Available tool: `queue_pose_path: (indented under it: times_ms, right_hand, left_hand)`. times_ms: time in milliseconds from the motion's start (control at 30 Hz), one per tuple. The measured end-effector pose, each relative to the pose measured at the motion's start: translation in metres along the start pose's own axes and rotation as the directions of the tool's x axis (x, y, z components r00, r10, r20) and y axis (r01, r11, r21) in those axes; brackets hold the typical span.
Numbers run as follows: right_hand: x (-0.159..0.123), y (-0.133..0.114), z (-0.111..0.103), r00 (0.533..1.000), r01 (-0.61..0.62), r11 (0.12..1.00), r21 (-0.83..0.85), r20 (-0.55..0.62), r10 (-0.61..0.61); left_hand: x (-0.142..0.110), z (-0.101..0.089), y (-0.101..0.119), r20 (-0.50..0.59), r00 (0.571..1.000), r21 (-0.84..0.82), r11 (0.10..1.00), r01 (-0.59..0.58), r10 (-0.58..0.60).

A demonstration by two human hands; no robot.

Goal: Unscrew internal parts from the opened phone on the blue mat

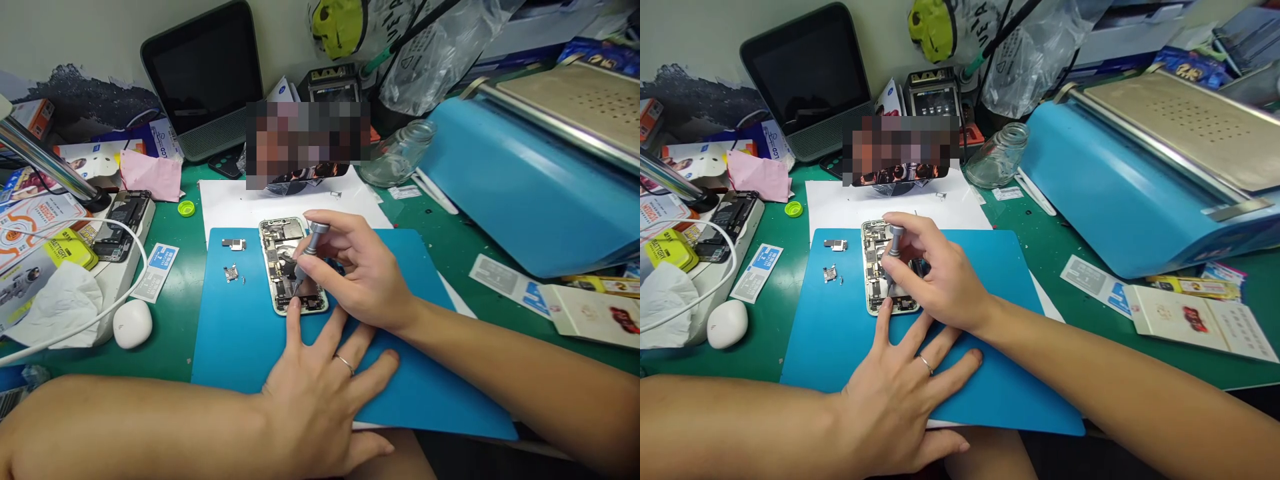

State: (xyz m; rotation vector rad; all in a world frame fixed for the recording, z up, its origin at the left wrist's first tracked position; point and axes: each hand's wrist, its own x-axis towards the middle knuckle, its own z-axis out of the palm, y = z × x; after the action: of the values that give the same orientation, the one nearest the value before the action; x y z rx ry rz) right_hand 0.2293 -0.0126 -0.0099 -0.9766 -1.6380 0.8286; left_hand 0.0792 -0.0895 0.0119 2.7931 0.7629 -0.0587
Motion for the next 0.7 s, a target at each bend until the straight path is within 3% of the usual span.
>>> queue_pose_path:
  times_ms: [700]
  right_hand:
    - [0.0074,0.005,0.0052,0.98,0.14,0.987,-0.081,-0.128,-0.15]
  left_hand:
    - [-0.005,0.0095,0.0013,-0.1,0.995,0.095,0.995,-0.02,0.029]
